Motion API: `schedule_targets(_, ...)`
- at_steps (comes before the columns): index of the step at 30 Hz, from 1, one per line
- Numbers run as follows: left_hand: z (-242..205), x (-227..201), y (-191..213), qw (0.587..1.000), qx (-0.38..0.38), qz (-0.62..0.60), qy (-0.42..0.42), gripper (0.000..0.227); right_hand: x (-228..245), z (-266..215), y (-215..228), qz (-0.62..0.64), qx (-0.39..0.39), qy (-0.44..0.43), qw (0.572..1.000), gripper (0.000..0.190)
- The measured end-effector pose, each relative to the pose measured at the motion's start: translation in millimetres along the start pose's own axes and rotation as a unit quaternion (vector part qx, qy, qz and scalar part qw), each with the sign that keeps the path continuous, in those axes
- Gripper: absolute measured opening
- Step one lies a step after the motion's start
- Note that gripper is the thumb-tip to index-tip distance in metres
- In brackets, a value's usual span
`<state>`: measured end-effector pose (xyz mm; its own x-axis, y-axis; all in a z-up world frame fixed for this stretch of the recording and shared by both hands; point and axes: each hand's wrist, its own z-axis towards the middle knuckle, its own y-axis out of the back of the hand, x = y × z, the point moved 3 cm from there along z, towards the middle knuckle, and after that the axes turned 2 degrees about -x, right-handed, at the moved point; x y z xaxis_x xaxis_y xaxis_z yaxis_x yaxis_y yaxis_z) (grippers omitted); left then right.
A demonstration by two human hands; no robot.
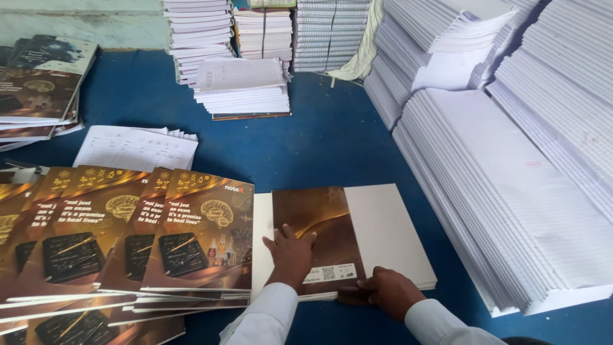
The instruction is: The person inserts printed covers into blank paper stacks to assemble notebooks. They place a cover on a stack, fold it over, and smooth the edges, repeating the process for multiple units.
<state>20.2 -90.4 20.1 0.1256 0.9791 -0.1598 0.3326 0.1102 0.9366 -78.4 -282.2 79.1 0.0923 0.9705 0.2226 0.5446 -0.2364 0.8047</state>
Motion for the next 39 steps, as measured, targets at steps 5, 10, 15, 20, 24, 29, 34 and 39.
schedule_targets(5, -5.8, -1.4, -5.8, 0.999, -0.049, 0.002, -0.013, 0.044, -12.6, 2.1, -5.1, -0.009, 0.056, -0.002, 0.998, 0.024)
schedule_targets(10, -7.7, -1.7, -5.7, 0.998, -0.057, -0.010, -0.008, 0.040, -31.1, 32.4, -9.1, 0.225, -0.061, -0.082, 0.969, 0.051)
schedule_targets(15, -25.6, -9.8, -3.9, 0.995, -0.087, -0.035, -0.030, 0.033, -37.0, 58.3, -17.6, 0.322, -0.042, -0.131, 0.937, 0.067)
schedule_targets(20, -40.4, -20.9, 10.6, 0.989, -0.048, -0.139, 0.012, 0.063, -26.8, 55.7, -18.7, 0.385, 0.001, -0.078, 0.919, 0.056)
schedule_targets(24, -50.7, -28.1, 37.5, 0.972, -0.019, -0.232, 0.042, 0.097, -7.3, 41.9, -4.9, 0.449, -0.004, -0.021, 0.893, 0.057)
schedule_targets(29, -59.2, -28.0, 73.7, 0.955, -0.045, -0.283, 0.072, 0.112, 33.1, 22.2, 4.4, 0.543, 0.052, 0.013, 0.838, 0.059)
schedule_targets(34, -69.6, -11.8, 105.8, 0.950, -0.134, -0.271, 0.080, 0.091, 61.2, 5.2, 10.9, 0.543, 0.067, 0.076, 0.834, 0.072)
schedule_targets(39, -73.5, 30.3, 137.5, 0.957, -0.097, -0.240, 0.127, 0.049, 51.0, 0.9, 15.5, 0.473, 0.052, 0.048, 0.878, 0.087)
